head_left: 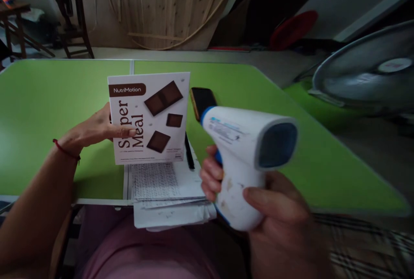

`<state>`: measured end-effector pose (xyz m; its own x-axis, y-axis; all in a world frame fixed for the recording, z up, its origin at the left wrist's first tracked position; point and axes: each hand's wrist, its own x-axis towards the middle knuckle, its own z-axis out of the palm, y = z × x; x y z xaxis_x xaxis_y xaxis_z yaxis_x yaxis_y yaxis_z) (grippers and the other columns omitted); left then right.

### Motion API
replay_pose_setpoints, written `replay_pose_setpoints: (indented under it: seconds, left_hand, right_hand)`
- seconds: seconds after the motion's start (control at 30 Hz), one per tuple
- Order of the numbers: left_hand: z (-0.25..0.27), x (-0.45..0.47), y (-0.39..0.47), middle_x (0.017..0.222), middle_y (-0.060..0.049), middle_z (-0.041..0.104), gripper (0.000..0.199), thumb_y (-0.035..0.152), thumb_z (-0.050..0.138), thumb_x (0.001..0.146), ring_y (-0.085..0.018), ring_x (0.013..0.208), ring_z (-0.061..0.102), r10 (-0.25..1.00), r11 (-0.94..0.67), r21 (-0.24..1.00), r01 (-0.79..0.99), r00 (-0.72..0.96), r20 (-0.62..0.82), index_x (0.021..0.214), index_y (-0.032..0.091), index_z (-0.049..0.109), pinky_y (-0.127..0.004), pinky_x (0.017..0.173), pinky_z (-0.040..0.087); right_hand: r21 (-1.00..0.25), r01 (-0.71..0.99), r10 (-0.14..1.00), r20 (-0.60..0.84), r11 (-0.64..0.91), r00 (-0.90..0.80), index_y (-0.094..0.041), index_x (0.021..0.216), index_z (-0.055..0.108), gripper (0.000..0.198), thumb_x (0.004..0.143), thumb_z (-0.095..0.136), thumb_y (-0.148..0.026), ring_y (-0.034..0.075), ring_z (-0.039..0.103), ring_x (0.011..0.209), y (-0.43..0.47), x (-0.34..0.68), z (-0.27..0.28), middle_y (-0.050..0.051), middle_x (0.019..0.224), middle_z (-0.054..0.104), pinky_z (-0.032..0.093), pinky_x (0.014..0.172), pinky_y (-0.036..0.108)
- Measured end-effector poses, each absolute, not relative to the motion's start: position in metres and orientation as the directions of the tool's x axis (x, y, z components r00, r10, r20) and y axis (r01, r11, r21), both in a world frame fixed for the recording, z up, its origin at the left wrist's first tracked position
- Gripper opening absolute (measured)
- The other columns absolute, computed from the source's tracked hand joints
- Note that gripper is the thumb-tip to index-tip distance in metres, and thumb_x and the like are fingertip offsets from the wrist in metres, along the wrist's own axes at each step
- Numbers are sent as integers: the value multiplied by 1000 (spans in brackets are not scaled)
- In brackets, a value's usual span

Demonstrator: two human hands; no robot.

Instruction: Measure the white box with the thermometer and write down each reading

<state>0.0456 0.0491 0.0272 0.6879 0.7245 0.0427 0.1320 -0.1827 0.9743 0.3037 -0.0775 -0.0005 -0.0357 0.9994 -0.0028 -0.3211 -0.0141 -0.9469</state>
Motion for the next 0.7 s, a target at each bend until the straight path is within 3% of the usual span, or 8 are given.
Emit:
replay_pose_setpoints:
  seconds: [0.17,0.33,0.5,0.7]
  left_hand:
    - [30,49,44,95,-11,73,36,29,80,79,-23,83,71,739,-166,976,139,674,30,107,13,66,-33,75,60]
    - [33,52,40,101,-13,72,34,28,80,79,-25,93,70,741,-184,974,133,670,48,105,11,65,-33,80,60]
    - [35,52,39,109,-14,71,44,24,81,78,-25,92,71,743,-200,972,123,666,68,115,11,62,-31,76,60]
    - [33,51,42,98,-12,72,32,27,80,79,-24,91,70,719,-229,963,139,692,71,103,11,66,-30,75,60]
  right_hand:
    - [-875,-473,992,-57,-104,-112,-22,96,68,44,64,83,-48,10,45,55,-75,266,4,0,71,51,40,47,23]
    - [-879,-470,988,1,-73,-156,-21,98,67,37,71,80,-43,10,47,57,-61,258,3,-1,73,53,41,49,23]
    - [-892,-440,991,-52,-103,-127,-20,96,65,37,72,79,-44,11,47,59,-54,251,-4,-1,72,53,40,50,24]
    - [-885,-452,989,-49,-107,-139,-21,99,63,37,74,79,-44,10,46,59,-52,249,-10,-1,72,54,38,51,25]
